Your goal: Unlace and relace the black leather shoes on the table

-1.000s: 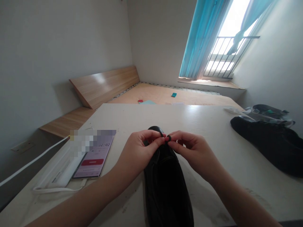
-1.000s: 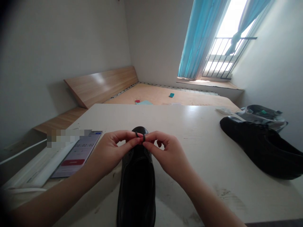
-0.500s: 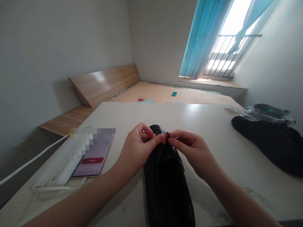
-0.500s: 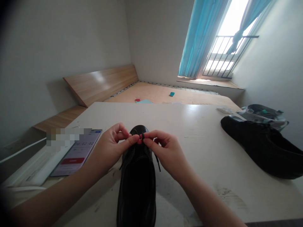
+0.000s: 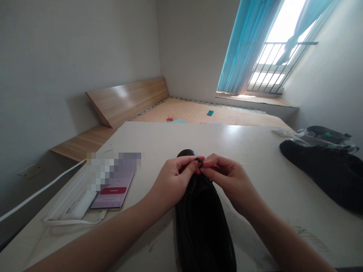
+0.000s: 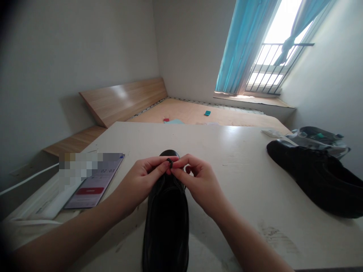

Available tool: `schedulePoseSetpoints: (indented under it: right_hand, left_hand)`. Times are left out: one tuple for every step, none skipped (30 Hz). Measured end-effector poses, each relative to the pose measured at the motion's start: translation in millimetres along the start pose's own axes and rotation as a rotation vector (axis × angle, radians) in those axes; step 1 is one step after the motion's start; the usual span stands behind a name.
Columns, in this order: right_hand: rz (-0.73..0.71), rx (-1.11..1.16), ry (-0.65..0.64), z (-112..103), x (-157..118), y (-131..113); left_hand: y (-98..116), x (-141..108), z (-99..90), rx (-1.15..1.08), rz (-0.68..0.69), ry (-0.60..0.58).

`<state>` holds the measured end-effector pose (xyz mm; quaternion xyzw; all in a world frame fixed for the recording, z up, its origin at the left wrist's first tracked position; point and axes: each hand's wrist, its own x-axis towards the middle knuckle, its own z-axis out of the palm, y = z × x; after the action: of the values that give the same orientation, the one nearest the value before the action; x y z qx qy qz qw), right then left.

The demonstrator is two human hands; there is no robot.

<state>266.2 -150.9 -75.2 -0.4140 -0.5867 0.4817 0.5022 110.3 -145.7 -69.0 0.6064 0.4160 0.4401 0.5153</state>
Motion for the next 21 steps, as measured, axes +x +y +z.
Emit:
schedulePoseSetpoints:
  right_hand:
    - [-0.001,-0.019,-0.004,-0.1,0.8,0.0]
    - [-0.007,-0.038,-0.013,-0.3,1.5,-0.1]
    - [-0.005,-0.054,-0.028,-0.6,2.2,-0.4]
    - [0.007,-0.064,-0.039,-1.0,2.8,-0.9]
    - [0.030,-0.069,-0.038,-1.5,3.3,-1.6]
    - [0.064,-0.074,-0.031,-2.1,3.6,-2.3]
    - [0.105,-0.082,-0.023,-2.8,3.9,-3.2]
    - [0.143,-0.091,-0.021,-3.5,4.1,-4.0]
    - [0.167,-0.104,-0.026,-4.3,4.3,-4.8]
    - [0.178,-0.117,-0.041,-5.0,4.5,-5.4]
    - [0.174,-0.131,-0.058,-5.6,4.6,-5.7]
    - [0.157,-0.142,-0.068,-5.8,4.7,-5.7]
    - [0.130,-0.152,-0.065,-5.8,4.6,-5.4]
    - [0.097,-0.165,-0.050,-5.5,4.3,-4.7]
    - [0.064,-0.183,-0.029,-5.1,3.7,-3.8]
    - [0.029,-0.206,-0.007,-4.6,3.0,-2.8]
    - [-0.005,-0.231,0.009,-4.0,2.1,-1.9]
    - [-0.040,-0.258,0.020,-3.4,1.1,-1.1]
    - [-0.079,-0.286,0.029,-2.9,0.0,-0.7]
    - [-0.123,-0.318,0.037,-2.5,-1.1,-0.8]
    - [-0.172,-0.353,0.045,-2.2,-2.1,-1.3]
  left_hand:
    - [-0.6,0.3,-0.1,0.002,0.006,-0.010]
    - [-1.4,0.7,-0.4,0.005,0.011,-0.019]
    - [-2.2,1.3,-0.8,0.007,0.017,-0.025]
    - [-3.2,1.9,-1.2,0.008,0.022,-0.030]
    - [-4.1,2.6,-1.7,0.008,0.027,-0.034]
    - [-4.9,3.0,-2.1,0.008,0.034,-0.038]
    - [-5.6,3.3,-2.5,0.013,0.045,-0.040]
    - [-6.1,3.2,-2.8,0.023,0.062,-0.040]
    - [-6.3,2.9,-3.0,0.041,0.084,-0.038]
    - [-6.3,2.3,-3.2,0.065,0.108,-0.032]
    - [-6.2,1.6,-3.3,0.092,0.130,-0.022]
    - [-6.0,0.8,-3.3,0.117,0.146,-0.010]
    - [-5.8,0.1,-3.2,0.129,0.150,0.005]
    - [-5.8,-0.5,-3.0,0.119,0.139,0.026]
    - [-6.1,-0.7,-2.6,0.083,0.118,0.047]
    - [-6.5,-0.7,-2.1,0.025,0.089,0.065]
    - [-7.2,-0.4,-1.6,-0.051,0.052,0.082]
    - [-8.1,0.1,-1.1,-0.133,0.010,0.094]
    - [-9.1,0.8,-0.9,-0.211,-0.032,0.106]
    - [-10.0,1.5,-0.8,-0.270,-0.068,0.112]
    - [-10.8,2.2,-0.9,-0.307,-0.096,0.115]
